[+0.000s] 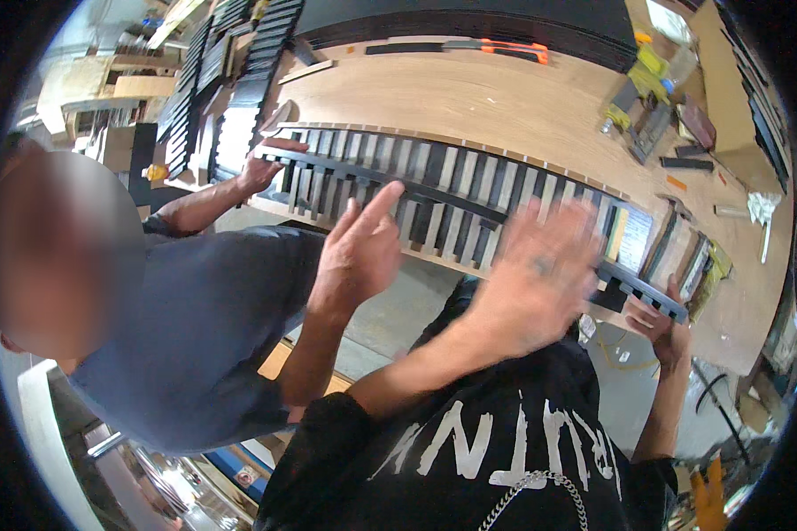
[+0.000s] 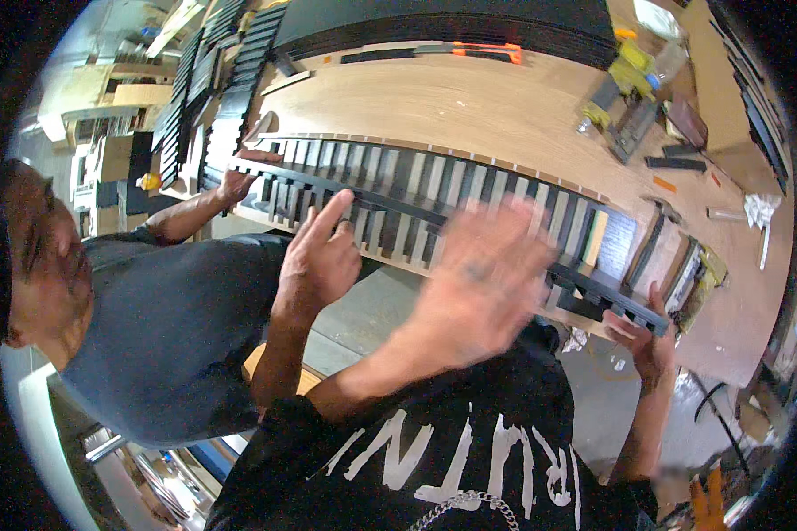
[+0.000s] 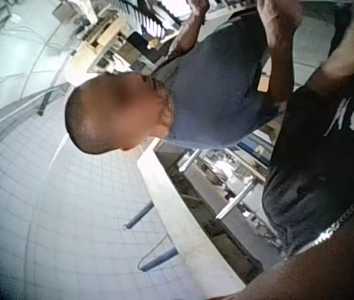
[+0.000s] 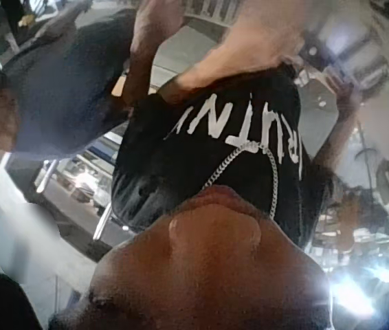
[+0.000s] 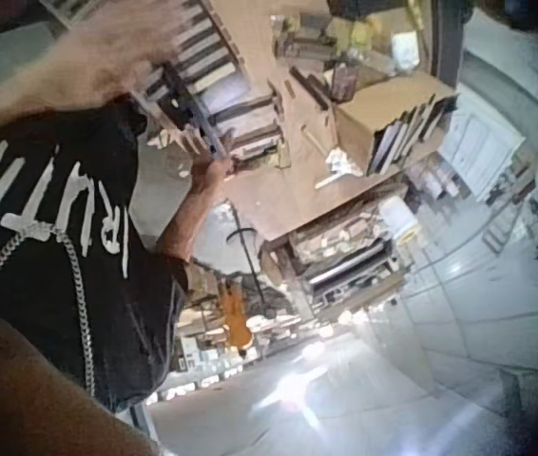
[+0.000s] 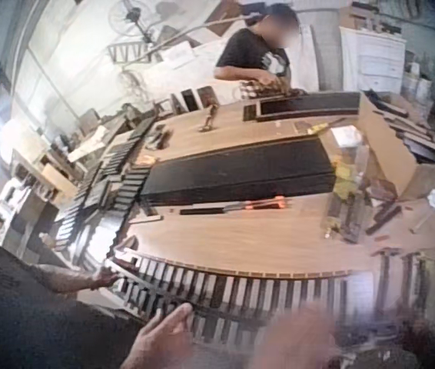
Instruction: The person assembles a large slatted wooden piece by hand, using a hammer to tap slats into place, applying adhesive, and trimming a strip with a utility knife.
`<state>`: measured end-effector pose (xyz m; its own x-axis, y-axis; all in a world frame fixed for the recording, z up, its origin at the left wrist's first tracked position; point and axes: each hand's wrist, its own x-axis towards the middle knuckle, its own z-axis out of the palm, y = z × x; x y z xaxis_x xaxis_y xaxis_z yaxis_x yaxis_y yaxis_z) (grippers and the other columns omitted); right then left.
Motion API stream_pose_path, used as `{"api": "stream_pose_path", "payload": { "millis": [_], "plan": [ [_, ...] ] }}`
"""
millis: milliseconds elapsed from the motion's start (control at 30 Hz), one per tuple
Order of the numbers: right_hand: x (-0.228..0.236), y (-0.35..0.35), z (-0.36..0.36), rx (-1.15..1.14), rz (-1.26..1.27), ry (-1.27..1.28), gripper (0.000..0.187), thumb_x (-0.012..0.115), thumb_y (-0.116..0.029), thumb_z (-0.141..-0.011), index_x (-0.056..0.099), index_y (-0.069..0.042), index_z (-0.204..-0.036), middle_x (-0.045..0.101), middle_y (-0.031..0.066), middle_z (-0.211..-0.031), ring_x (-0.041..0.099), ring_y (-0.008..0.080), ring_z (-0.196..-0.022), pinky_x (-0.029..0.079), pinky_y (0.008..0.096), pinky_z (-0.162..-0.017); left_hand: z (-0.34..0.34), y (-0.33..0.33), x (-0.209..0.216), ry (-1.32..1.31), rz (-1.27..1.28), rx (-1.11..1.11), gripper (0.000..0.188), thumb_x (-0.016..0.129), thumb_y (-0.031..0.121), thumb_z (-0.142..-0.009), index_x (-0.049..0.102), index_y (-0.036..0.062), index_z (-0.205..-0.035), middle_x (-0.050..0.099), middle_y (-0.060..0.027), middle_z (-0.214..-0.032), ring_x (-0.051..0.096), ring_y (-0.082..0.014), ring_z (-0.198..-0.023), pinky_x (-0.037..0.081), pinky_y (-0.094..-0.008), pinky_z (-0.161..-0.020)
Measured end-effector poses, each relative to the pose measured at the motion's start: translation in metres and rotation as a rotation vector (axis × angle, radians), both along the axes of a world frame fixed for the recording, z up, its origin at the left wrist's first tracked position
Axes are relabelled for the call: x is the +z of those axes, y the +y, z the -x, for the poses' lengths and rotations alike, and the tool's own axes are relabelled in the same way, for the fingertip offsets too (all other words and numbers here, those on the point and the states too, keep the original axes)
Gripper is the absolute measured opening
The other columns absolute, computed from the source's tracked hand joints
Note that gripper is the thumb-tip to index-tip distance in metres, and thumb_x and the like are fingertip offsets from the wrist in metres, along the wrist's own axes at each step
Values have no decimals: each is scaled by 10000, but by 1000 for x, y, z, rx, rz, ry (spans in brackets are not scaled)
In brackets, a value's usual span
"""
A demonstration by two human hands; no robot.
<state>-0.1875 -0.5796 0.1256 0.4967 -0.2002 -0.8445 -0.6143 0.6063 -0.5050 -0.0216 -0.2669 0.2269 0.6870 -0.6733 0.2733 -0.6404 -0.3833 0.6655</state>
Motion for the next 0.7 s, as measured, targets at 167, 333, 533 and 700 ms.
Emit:
{"api": "stream_pose_path", "payload": {
  "millis": [167, 333, 533, 700],
  "plan": [
    [-24, 8, -12, -37, -333, -134, 620, 519, -552, -971, 590, 6, -1232, 690, 202, -1105, 688, 250, -989, 554, 285, -719, -65, 109, 21, -109, 212, 955, 425, 565, 188, -985, 542, -43, -1341, 605, -194, -1271, 568, -272, -1191, 438, -389, -1013],
    [-18, 14, -22, -167, -289, -61, 501, 505, -403, -1015, 567, 22, -1272, 665, 196, -1202, 670, 258, -1094, 555, 198, -712, -74, 195, 27, 232, 590, 1207, 391, 503, 185, -1013, 515, -64, -1314, 609, -126, -1147, 556, -190, -1062, 435, -326, -954],
    [-29, 10, -17, -167, -143, -57, 473, 414, -338, -1053, 532, 30, -1325, 622, 204, -1284, 651, 261, -1138, 575, 202, -732, -88, 193, -2, 616, 438, 1203, 717, 626, 370, -939, 338, -48, -1445, 495, -177, -1373, 490, -254, -1196, 460, -379, -872],
    [-25, 18, -25, -207, -239, -73, 463, 545, -384, -977, 598, 13, -1208, 658, 258, -1187, 700, 249, -1001, 589, 229, -701, -119, 207, -44, 800, 674, 1315, 577, 733, 413, -863, 540, 18, -1237, 492, -143, -1056, 560, -249, -941, 568, -444, -720]
  ]
}}
